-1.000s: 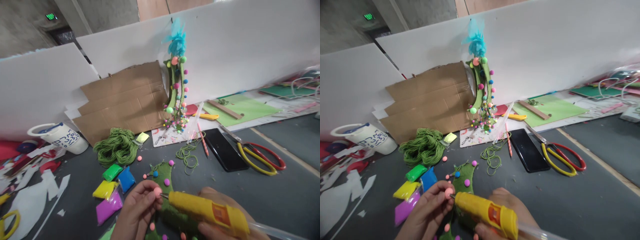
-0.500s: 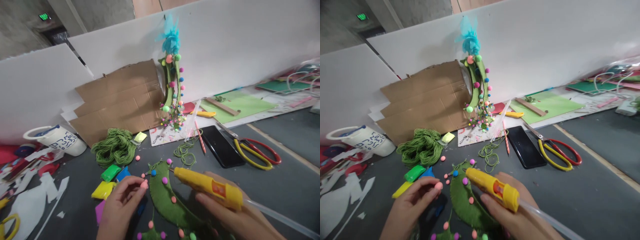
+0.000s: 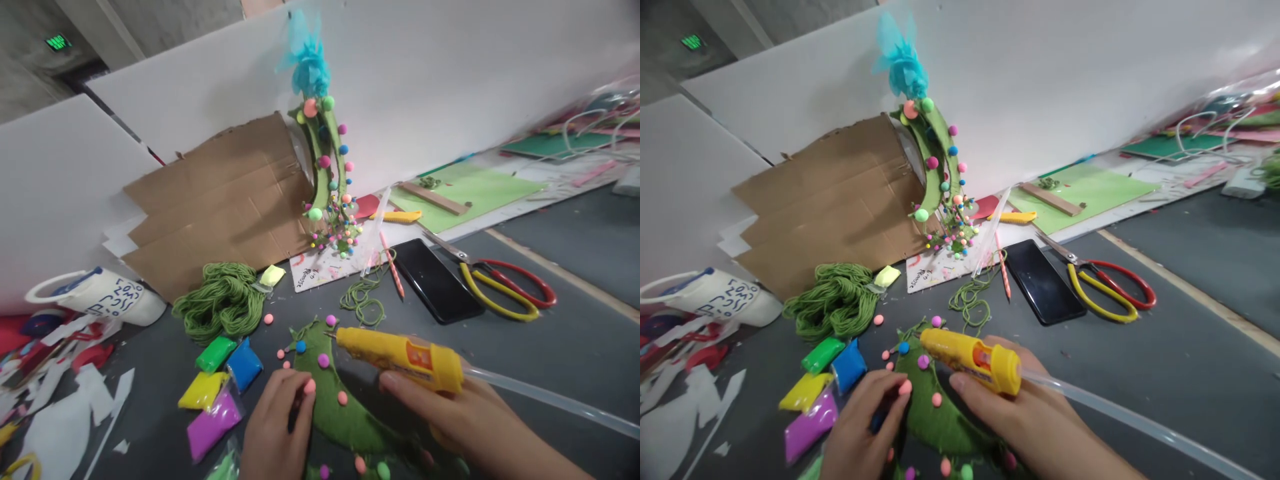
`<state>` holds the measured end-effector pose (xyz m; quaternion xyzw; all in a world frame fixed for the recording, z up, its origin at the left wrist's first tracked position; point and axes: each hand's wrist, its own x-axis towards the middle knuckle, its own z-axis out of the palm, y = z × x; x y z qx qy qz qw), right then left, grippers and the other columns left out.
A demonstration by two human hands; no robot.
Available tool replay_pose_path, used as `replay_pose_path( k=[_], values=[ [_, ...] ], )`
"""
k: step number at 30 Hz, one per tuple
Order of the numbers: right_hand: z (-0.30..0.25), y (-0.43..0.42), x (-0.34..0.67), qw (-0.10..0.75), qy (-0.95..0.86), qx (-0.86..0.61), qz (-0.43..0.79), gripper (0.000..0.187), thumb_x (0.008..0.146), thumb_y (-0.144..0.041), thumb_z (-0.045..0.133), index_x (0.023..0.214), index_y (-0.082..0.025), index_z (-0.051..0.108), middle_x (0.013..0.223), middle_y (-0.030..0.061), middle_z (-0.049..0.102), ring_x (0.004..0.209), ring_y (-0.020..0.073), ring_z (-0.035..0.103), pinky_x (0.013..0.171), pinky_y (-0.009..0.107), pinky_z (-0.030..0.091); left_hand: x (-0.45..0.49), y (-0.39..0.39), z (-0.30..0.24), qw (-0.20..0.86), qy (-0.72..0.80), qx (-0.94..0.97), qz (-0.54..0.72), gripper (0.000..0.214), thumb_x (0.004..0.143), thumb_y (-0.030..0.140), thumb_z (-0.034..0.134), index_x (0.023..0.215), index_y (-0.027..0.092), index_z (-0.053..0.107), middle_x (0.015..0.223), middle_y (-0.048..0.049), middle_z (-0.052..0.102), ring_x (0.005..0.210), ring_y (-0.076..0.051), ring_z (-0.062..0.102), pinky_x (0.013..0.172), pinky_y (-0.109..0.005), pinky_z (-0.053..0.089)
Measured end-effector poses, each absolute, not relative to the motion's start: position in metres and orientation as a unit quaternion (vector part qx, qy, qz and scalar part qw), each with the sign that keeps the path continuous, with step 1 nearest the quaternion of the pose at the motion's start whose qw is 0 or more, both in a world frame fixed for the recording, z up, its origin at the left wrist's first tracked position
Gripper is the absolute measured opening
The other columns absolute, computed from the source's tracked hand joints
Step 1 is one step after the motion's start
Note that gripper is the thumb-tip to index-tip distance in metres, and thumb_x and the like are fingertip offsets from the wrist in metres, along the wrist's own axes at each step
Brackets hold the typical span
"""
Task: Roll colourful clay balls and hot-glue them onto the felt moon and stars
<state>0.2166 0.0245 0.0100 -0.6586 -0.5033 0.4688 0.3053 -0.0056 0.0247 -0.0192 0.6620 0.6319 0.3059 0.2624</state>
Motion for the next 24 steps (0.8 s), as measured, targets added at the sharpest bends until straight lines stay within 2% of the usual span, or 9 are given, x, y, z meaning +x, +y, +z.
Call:
replay_pose_path(
  k=[8, 13, 19, 24],
  values=[
    [0.009, 0.023, 0.216, 0.297, -0.489, -0.683, 0.455, 0.038, 0.07, -0.053, 0.058, 0.091, -0.026, 0.077, 0.087, 0.0022, 0.077, 0.079, 0.0274, 0.071, 0.076, 0.032, 0.056, -0.003, 0.028, -0.023, 0.291, 0.606, 0.68, 0.293, 0.012, 0.079, 0.021, 0.06, 0.085, 0.024, 0.07, 0.087, -0.0071, 0.066, 0.086, -0.022, 0.061, 0.084, -0.029, 0.043],
    [0.003, 0.024, 0.217, 0.286, -0.494, -0.67, 0.475, 0.038, 0.07, -0.053, 0.06, 0.093, -0.027, 0.076, 0.091, 0.0021, 0.076, 0.08, 0.0271, 0.072, 0.071, 0.03, 0.058, -0.002, 0.026, -0.026, 0.272, 0.606, 0.68, 0.311, 0.012, 0.081, 0.02, 0.058, 0.083, 0.024, 0.069, 0.085, -0.006, 0.064, 0.083, -0.021, 0.06, 0.084, -0.028, 0.042],
    [0.001, 0.024, 0.219, 0.289, -0.502, -0.657, 0.482, 0.039, 0.074, -0.052, 0.059, 0.1, -0.026, 0.074, 0.103, 0.0033, 0.074, 0.092, 0.0294, 0.07, 0.082, 0.035, 0.056, -0.002, 0.026, -0.028, 0.266, 0.595, 0.712, 0.26, 0.012, 0.083, 0.021, 0.055, 0.086, 0.023, 0.067, 0.086, -0.0058, 0.064, 0.083, -0.019, 0.06, 0.082, -0.027, 0.042],
    [0.005, 0.025, 0.218, 0.308, -0.524, -0.652, 0.453, 0.032, 0.073, -0.048, 0.06, 0.092, -0.028, 0.077, 0.088, 0.0012, 0.076, 0.087, 0.0282, 0.07, 0.085, 0.035, 0.054, -0.001, 0.025, -0.033, 0.249, 0.591, 0.718, 0.27, 0.014, 0.084, 0.02, 0.054, 0.088, 0.023, 0.067, 0.087, -0.0051, 0.062, 0.083, -0.018, 0.059, 0.081, -0.027, 0.042]
  ],
)
